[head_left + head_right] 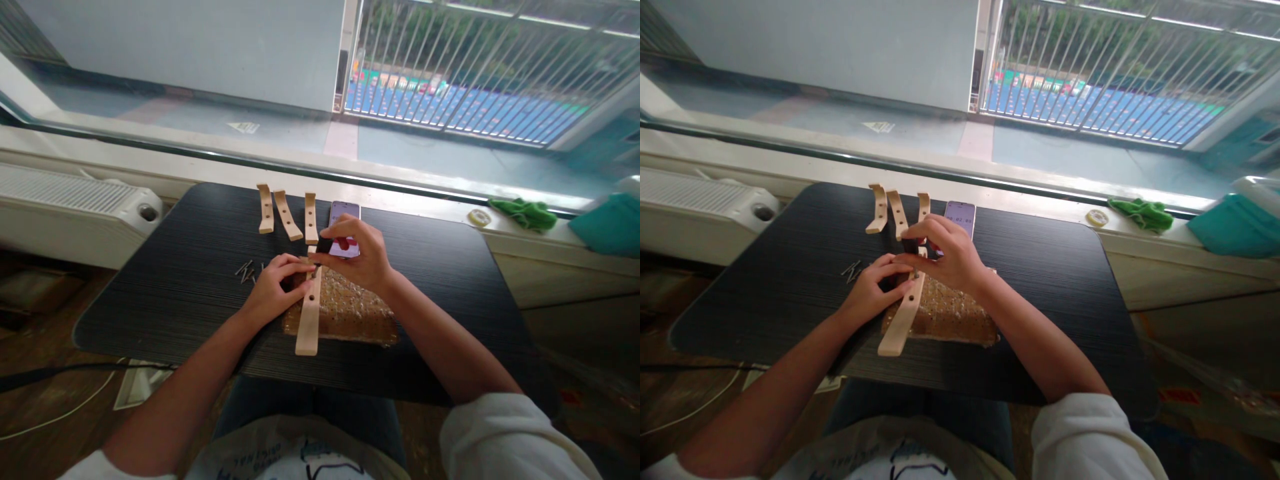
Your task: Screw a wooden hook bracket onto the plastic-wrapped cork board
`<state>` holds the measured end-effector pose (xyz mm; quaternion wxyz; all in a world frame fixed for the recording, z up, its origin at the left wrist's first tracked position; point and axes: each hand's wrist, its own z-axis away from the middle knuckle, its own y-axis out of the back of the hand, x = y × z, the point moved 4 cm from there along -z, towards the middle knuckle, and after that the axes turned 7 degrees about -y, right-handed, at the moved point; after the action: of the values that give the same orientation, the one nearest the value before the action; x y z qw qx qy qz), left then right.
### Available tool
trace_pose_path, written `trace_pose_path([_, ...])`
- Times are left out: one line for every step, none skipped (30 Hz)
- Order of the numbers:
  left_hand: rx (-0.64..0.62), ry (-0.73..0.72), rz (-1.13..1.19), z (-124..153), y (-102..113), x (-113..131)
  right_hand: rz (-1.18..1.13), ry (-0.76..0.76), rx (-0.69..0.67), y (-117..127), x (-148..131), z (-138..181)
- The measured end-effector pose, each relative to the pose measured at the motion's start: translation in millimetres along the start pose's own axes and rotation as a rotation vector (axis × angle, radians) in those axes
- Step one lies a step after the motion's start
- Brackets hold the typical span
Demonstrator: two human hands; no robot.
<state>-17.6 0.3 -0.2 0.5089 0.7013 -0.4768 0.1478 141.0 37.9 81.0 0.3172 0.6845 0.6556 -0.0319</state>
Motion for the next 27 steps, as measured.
trace_pose_path([-0.001,0.004,0.0,0.0,-0.1,-0.2,-0.007,0.001,-0.009,0.4,0.3,-0.4])
trace_pose_path([-0.002,0.008,0.0,0.0,-0.1,-0.4,-0.014,0.0,-0.024,0.9,0.4,-0.8])
trace_pose_path([-0.004,0.012,0.0,0.0,-0.1,-0.7,-0.023,-0.004,-0.044,1.5,0.4,-1.2])
trace_pose_path([-0.007,0.014,0.001,0.1,-0.2,-0.9,-0.035,-0.012,-0.069,2.2,0.4,-1.7])
trace_pose_path([-0.01,0.014,0.001,0.1,-0.3,-1.0,-0.05,-0.023,-0.097,3.0,0.5,-2.1])
trace_pose_path([-0.012,0.014,0.001,0.2,-0.2,-1.1,-0.067,-0.04,-0.125,3.7,0.9,-2.4])
trace_pose_path([-0.013,0.014,0.001,0.2,-0.2,-1.1,-0.086,-0.057,-0.156,4.2,1.4,-2.5])
trace_pose_path([-0.013,0.014,0.001,0.2,-0.1,-1.1,-0.106,-0.072,-0.183,4.6,1.9,-2.6])
trace_pose_path([-0.012,0.015,-0.001,0.2,0.1,-1.0,-0.124,-0.085,-0.207,4.8,2.5,-2.6])
trace_pose_path([-0.01,0.018,-0.003,0.2,0.2,-1.0,-0.141,-0.095,-0.224,4.9,3.1,-2.6])
trace_pose_path([-0.01,0.022,-0.004,0.2,0.2,-0.9,-0.155,-0.1,-0.237,5.0,3.5,-2.6])
trace_pose_path([-0.011,0.028,-0.005,0.2,0.1,-0.9,-0.164,-0.101,-0.247,5.0,3.8,-2.6])
trace_pose_path([-0.013,0.033,-0.004,0.2,0.0,-1.0,-0.17,-0.101,-0.255,4.9,4.0,-2.8])
trace_pose_path([-0.014,0.037,-0.003,0.1,-0.2,-1.0,-0.177,-0.101,-0.264,4.9,4.0,-3.0])
trace_pose_path([-0.016,0.039,-0.001,0.0,-0.4,-1.0,-0.184,-0.1,-0.271,5.0,4.0,-3.2])
trace_pose_path([-0.017,0.039,0.001,-0.1,-0.5,-1.0,-0.193,-0.101,-0.277,5.1,3.9,-3.5])
trace_pose_path([-0.015,0.039,0.002,-0.3,-0.5,-1.0,-0.204,-0.107,-0.284,5.2,3.8,-3.8])
trace_pose_path([-0.014,0.039,0.002,-0.4,-0.4,-1.0,-0.217,-0.117,-0.292,5.2,3.9,-3.9])
trace_pose_path([-0.013,0.04,0.002,-0.4,-0.4,-1.0,-0.232,-0.131,-0.301,5.0,4.0,-3.9])
trace_pose_path([-0.014,0.041,0.002,-0.5,-0.2,-0.9,-0.25,-0.149,-0.312,4.6,4.3,-3.7])
trace_pose_path([-0.015,0.042,0.002,-0.5,-0.1,-0.9,-0.272,-0.172,-0.323,3.9,4.6,-3.3])
trace_pose_path([-0.018,0.043,0.002,-0.4,0.0,-0.8,-0.3,-0.197,-0.331,3.1,5.0,-2.7])
trace_pose_path([-0.021,0.043,0.002,-0.4,0.0,-0.7,-0.331,-0.228,-0.338,2.2,5.5,-1.9])
trace_pose_path([-0.024,0.043,0.004,-0.3,0.0,-0.7,-0.363,-0.264,-0.347,0.9,6.2,-1.0])
trace_pose_path([-0.026,0.044,0.006,-0.3,0.0,-0.7,-0.396,-0.303,-0.357,-0.4,6.9,-0.1])
trace_pose_path([-0.026,0.044,0.008,-0.2,0.1,-0.7,-0.429,-0.338,-0.366,-1.8,7.4,0.8])
trace_pose_path([-0.025,0.042,0.011,0.0,0.0,-0.7,-0.462,-0.366,-0.376,-3.0,7.6,1.6])
